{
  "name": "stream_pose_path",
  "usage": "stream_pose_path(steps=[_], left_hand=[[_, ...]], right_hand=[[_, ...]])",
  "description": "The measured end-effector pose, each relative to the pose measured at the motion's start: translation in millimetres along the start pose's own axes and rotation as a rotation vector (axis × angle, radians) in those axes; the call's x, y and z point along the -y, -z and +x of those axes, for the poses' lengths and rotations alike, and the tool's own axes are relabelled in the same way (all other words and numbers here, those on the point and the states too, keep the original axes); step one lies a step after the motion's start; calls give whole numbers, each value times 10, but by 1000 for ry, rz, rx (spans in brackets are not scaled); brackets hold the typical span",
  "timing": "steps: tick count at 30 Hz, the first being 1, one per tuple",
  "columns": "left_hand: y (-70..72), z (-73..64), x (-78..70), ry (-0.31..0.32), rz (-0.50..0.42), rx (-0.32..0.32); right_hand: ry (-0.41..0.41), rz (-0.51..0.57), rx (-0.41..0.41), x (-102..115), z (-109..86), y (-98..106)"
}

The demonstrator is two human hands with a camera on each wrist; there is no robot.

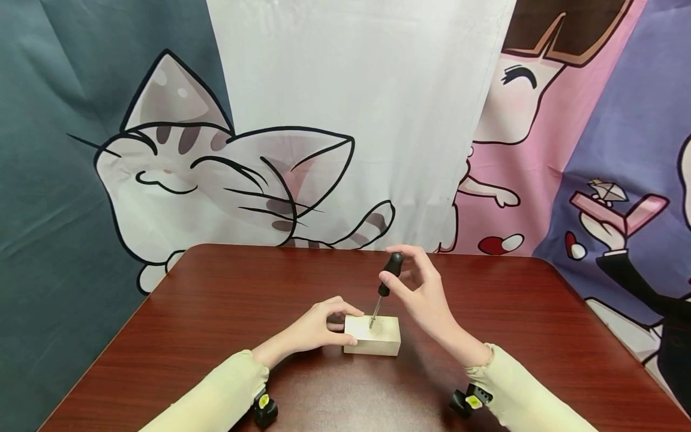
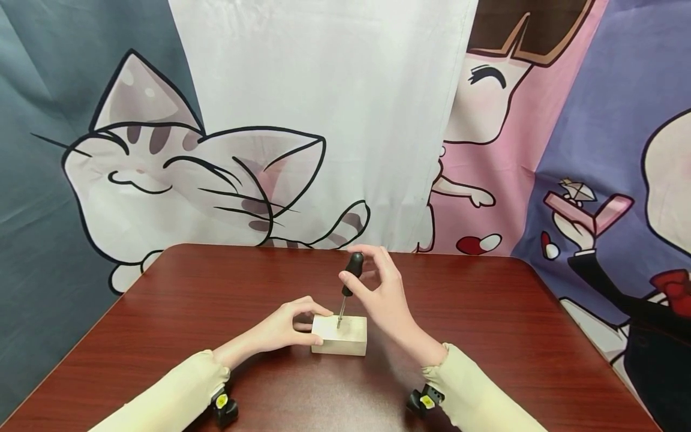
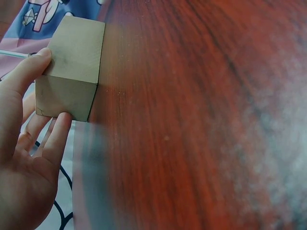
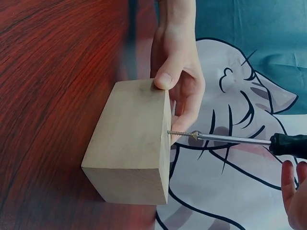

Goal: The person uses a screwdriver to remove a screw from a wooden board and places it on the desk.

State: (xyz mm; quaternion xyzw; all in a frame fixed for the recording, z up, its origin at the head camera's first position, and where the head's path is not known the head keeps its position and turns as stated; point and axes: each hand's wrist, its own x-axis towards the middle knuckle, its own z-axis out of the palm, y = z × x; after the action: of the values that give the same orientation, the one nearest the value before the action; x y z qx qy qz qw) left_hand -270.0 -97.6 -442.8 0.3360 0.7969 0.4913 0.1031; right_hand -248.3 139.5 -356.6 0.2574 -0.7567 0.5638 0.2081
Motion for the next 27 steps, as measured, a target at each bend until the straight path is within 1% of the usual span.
stream_pose_path(steps=[3,10,15,19,23,24,27], left_hand=[[0,1,-6,0,0,1],[-2,2,-13,-4,-4,-1],[-2,0,-13,-4,4,-1],[3,-2,-16,2,6,-2],[2,-3,-11,4,2,-4],[2,-4,-9,4,3,-3],[0,-2,-7,0,2,-4]], right_hand=[[-7,-13,-4,1,-5,2],[-13,-2,18,-13,-9,21],[-9,3,19,5,-9,28],[-1,49,32,13,-2,27],[-15,109,51,-4,1,30],[-16,122,50,-10,0,30],[-15,86,19,-17,-5,26]])
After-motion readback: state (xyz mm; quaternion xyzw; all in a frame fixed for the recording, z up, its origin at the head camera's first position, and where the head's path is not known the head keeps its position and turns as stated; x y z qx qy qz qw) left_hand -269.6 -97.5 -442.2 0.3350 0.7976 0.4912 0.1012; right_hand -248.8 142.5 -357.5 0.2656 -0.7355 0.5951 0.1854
